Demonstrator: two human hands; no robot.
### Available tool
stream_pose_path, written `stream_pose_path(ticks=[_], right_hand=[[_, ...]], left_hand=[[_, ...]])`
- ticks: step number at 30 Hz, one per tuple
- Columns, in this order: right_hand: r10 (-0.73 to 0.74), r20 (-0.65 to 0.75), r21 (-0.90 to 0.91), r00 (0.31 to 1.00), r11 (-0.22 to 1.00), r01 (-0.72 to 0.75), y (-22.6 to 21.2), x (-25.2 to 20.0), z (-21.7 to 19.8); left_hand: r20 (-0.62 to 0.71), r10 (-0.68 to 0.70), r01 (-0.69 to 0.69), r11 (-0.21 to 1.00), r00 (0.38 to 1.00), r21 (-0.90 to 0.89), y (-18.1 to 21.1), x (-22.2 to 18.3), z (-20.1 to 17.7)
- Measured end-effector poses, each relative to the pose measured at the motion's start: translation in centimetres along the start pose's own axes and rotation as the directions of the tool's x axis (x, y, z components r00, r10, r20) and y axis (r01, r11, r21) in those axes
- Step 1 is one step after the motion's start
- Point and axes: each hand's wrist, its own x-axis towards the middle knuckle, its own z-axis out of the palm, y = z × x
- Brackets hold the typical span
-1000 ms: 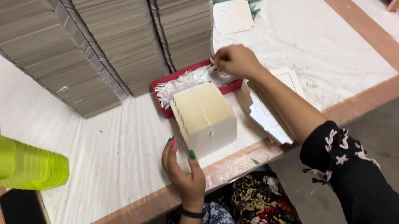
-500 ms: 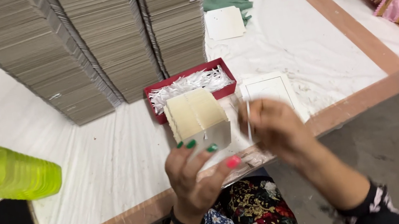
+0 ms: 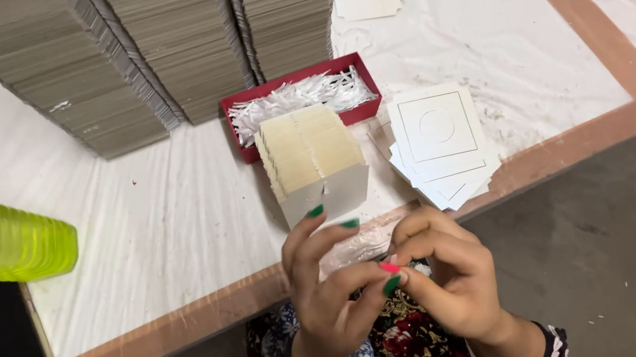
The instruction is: The person is sorting and organizing small square pieces of paper at a workstation.
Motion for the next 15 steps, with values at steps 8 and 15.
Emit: stream_pose_path(ticks=[8,15], right_hand=[[-0.054,-0.059,-0.279,0.997,0.960,0.036,-0.9,0.1,-0.2],[0.008,-0.084,-0.121,0.996,0.992,-0.018,-0.7,0.1,0.1]], left_hand=[[0.154,-0.153,0.199,0.911,0.976,-0.361,0.5,1.1,-0.6],[0.241,-0.538,0.497,0.402,0.808,-0.769,0.1,0.0,0.4]])
